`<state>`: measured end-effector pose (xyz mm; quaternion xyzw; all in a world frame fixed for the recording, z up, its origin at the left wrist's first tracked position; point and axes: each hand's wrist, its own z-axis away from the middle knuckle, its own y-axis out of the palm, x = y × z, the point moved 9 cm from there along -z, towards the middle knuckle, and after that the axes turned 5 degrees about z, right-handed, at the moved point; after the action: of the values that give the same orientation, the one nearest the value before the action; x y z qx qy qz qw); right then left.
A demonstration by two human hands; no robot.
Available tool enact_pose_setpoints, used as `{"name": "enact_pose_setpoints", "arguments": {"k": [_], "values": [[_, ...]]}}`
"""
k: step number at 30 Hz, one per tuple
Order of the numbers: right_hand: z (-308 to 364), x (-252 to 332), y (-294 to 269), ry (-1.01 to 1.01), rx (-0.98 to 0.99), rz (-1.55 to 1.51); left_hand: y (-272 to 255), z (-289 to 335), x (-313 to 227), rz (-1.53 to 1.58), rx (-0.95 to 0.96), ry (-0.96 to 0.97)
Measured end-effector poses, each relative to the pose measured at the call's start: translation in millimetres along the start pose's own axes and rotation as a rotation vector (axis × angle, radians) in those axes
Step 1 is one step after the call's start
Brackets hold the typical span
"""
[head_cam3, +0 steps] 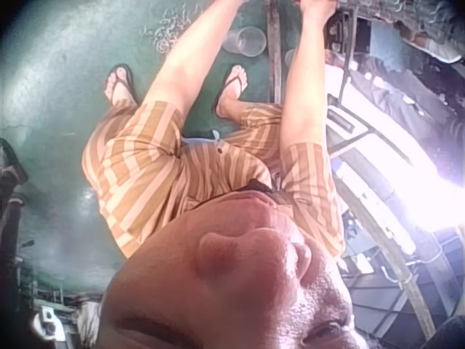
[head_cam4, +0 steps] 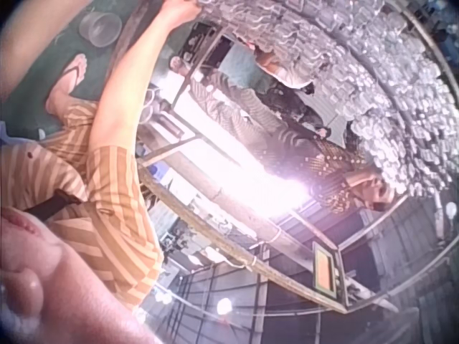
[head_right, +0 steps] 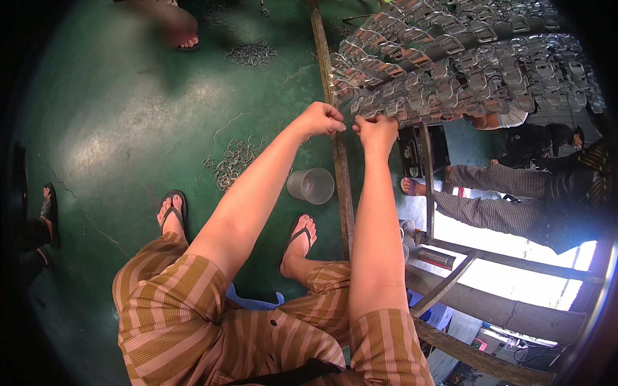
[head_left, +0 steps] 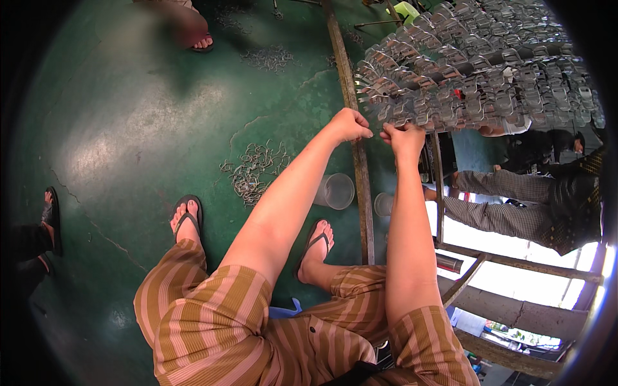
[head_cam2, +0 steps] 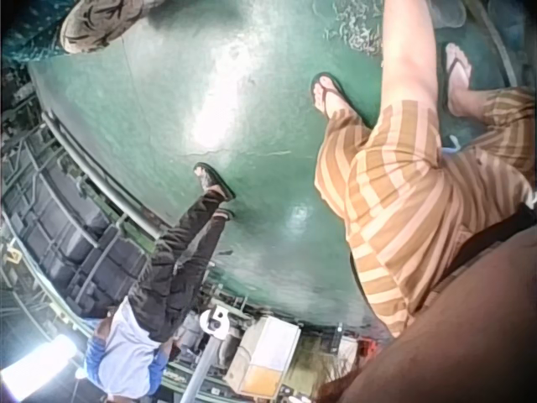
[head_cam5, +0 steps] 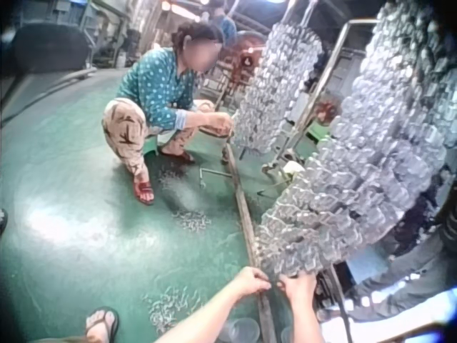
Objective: The person assembles a large metal decorative curtain by picking up small metal links from the floor and attaching them to a suspended frame.
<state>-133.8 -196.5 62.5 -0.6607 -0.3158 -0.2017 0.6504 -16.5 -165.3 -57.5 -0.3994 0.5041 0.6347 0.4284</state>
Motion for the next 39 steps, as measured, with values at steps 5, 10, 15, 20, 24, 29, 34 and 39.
{"name": "enact_pose_setpoints", "arguments": {"k": [5, 10, 15, 20, 24, 29, 34, 39], "values": [[-3.7, -2.2, -0.8, 0.001, -0.013, 0.018, 1.1, 51.9, -56.1, -0.241, -0.441, 0.499], [-2.6, 6.7, -4.6, -0.022, -0.067, 0.099, 15.0, 61.1, -76.7, -0.404, -0.504, 0.715], [-1.4, 2.8, -9.2, -0.007, -0.098, 0.071, 24.9, 63.3, -86.3, -0.53, -0.505, 0.863], [12.0, 19.2, -9.6, -0.061, -0.106, 0.151, 24.0, 74.6, -87.6, -0.536, -0.539, 0.924], [17.7, 21.5, -10.4, -0.073, -0.099, 0.127, 22.1, 80.4, -86.0, -0.536, -0.569, 0.928], [21.7, 17.3, -6.6, -0.074, -0.069, 0.103, 15.7, 84.7, -78.7, -0.43, -0.596, 0.884], [22.8, 22.3, -3.2, -0.114, -0.076, 0.087, 10.2, 85.6, -78.5, -0.363, -0.616, 0.85], [27.7, 23.7, -2.1, -0.098, -0.11, 0.064, 7.3, 84.1, -76.0, -0.347, -0.622, 0.811]]}}
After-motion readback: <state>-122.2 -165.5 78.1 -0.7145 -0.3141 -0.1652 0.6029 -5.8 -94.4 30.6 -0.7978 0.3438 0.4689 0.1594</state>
